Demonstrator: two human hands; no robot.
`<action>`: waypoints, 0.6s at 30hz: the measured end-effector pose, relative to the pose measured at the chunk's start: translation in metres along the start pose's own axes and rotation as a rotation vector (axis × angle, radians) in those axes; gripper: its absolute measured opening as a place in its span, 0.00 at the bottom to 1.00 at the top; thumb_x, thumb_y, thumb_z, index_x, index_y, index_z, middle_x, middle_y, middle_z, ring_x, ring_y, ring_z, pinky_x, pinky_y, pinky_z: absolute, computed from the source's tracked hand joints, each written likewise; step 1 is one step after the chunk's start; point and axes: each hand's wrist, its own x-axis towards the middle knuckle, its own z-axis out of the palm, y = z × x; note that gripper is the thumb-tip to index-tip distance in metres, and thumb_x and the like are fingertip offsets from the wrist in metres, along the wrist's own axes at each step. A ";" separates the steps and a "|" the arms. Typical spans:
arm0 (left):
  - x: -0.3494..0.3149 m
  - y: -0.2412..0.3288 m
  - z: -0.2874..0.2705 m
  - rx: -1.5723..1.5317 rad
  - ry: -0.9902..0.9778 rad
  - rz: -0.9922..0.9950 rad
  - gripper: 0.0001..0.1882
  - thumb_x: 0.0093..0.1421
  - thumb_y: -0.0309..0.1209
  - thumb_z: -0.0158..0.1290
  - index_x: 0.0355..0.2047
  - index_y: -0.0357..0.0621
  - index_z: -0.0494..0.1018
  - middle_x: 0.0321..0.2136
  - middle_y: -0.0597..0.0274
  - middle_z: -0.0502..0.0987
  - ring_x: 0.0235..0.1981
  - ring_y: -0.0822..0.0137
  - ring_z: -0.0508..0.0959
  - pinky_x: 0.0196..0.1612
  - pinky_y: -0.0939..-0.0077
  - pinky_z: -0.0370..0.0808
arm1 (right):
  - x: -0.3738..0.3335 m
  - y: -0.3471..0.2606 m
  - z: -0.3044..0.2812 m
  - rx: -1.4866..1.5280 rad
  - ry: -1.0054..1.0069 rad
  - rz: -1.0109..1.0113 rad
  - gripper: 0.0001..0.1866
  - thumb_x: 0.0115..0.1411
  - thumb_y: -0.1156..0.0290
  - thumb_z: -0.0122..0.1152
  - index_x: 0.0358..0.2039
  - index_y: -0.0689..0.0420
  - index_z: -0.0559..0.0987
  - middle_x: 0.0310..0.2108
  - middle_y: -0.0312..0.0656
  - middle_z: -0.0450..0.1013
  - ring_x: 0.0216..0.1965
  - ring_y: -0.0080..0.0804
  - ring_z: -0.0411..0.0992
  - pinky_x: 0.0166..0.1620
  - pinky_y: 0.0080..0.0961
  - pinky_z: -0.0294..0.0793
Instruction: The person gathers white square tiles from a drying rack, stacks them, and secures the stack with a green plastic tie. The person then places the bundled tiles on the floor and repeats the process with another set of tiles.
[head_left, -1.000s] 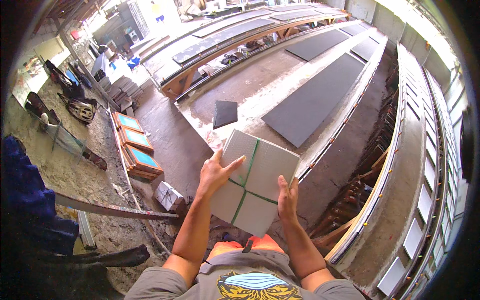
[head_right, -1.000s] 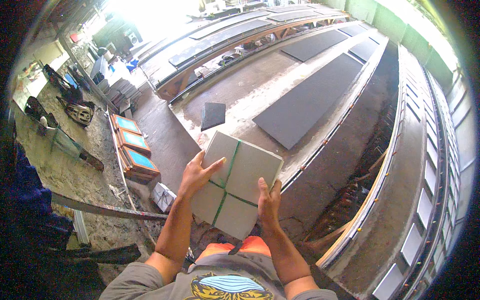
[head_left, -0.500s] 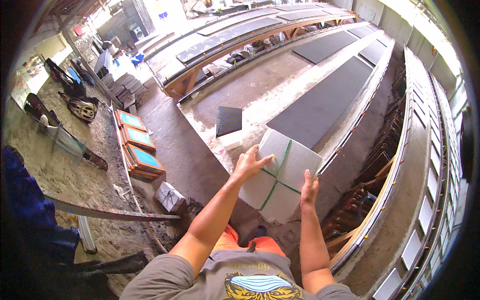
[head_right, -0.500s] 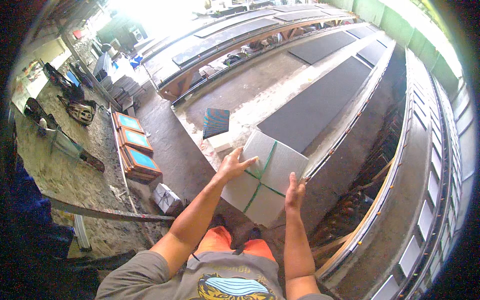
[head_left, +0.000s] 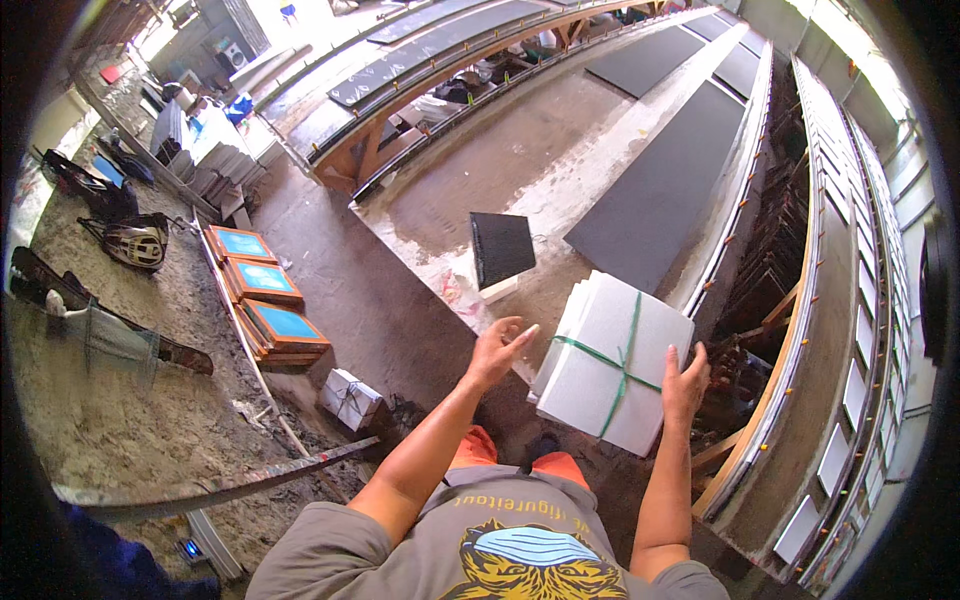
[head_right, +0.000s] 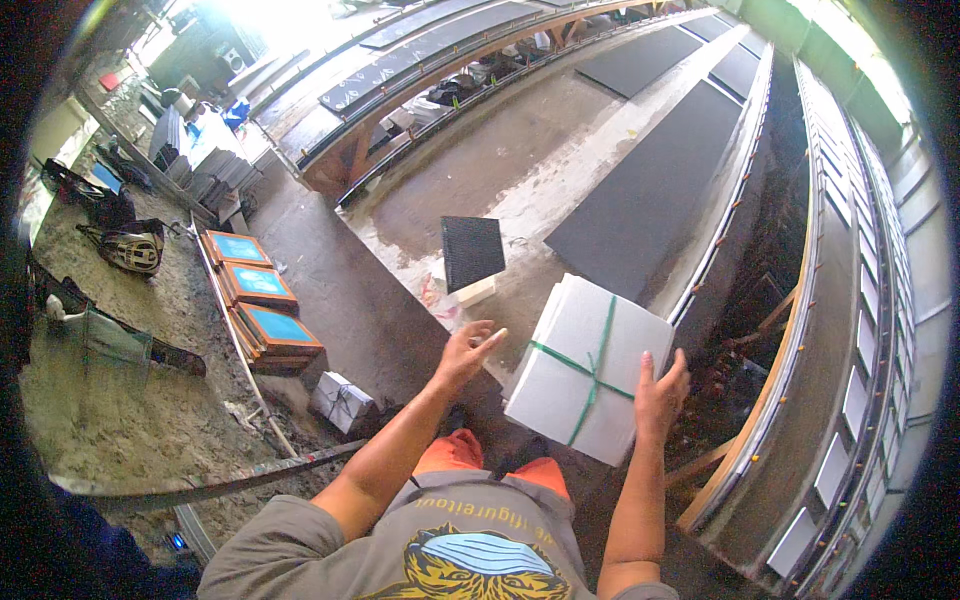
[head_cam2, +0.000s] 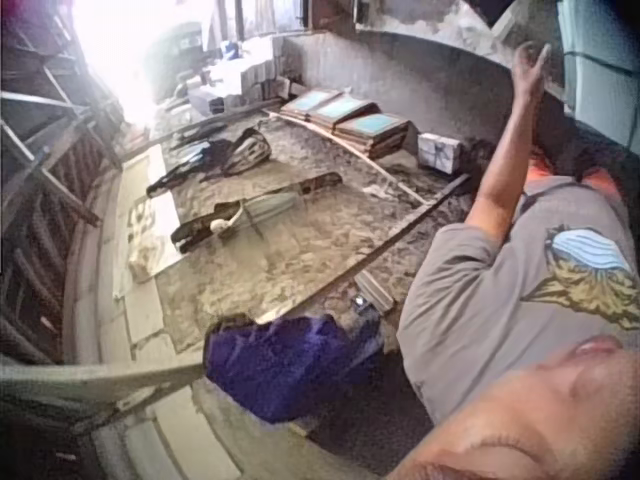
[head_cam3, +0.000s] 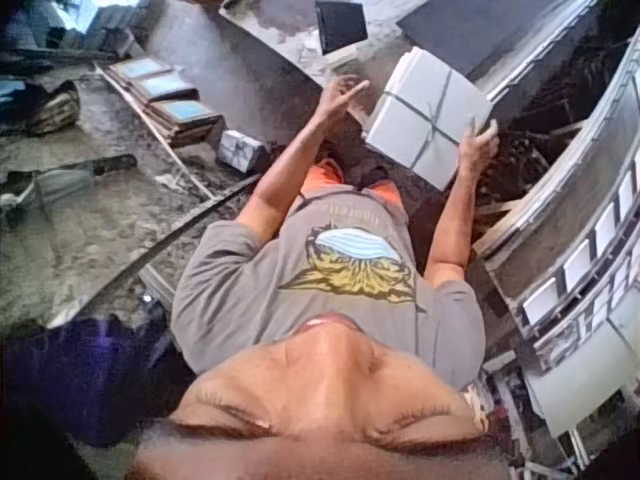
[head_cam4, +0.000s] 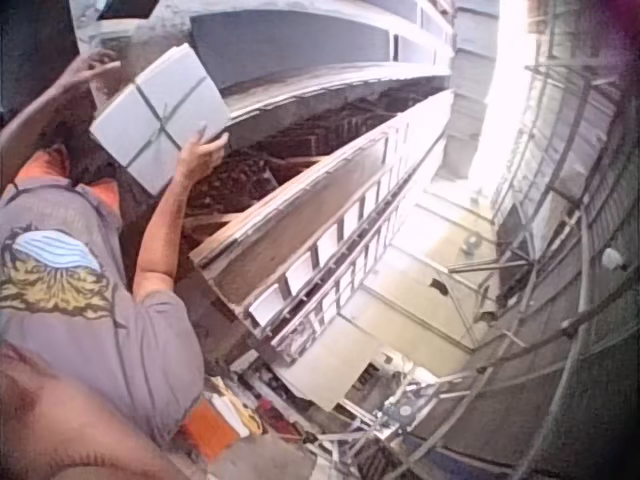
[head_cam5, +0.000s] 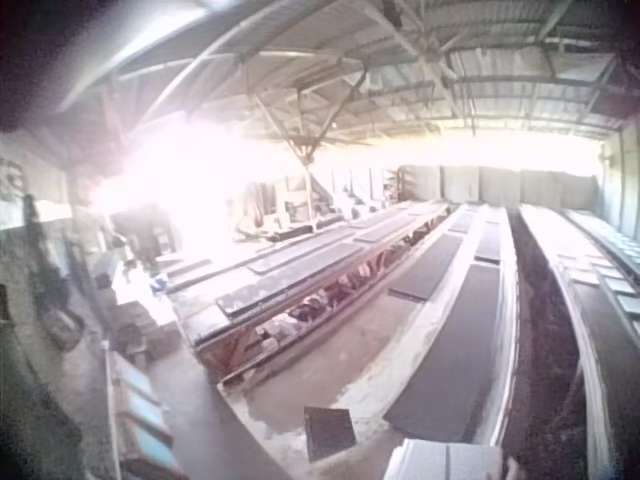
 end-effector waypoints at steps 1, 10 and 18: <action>0.002 -0.011 -0.015 -0.017 0.051 -0.015 0.39 0.56 0.57 0.63 0.55 0.36 0.74 0.48 0.46 0.80 0.45 0.61 0.81 0.48 0.65 0.77 | -0.006 -0.022 -0.005 0.011 0.061 -0.065 0.36 0.65 0.49 0.59 0.64 0.61 0.64 0.58 0.57 0.68 0.60 0.56 0.65 0.63 0.49 0.62; 0.088 -0.035 -0.083 0.224 0.298 0.274 0.43 0.47 0.35 0.72 0.61 0.38 0.65 0.52 0.46 0.74 0.48 0.53 0.77 0.49 0.64 0.76 | -0.025 -0.213 0.068 0.372 -0.110 -0.512 0.21 0.58 0.64 0.67 0.48 0.63 0.79 0.46 0.54 0.76 0.52 0.52 0.72 0.58 0.42 0.69; 0.133 -0.032 -0.079 0.403 0.126 0.238 0.43 0.44 0.31 0.68 0.62 0.47 0.64 0.36 0.57 0.79 0.43 0.57 0.80 0.69 0.49 0.54 | 0.056 -0.225 0.186 0.510 -0.548 -0.172 0.27 0.60 0.56 0.68 0.47 0.69 0.79 0.35 0.49 0.80 0.33 0.39 0.78 0.40 0.34 0.78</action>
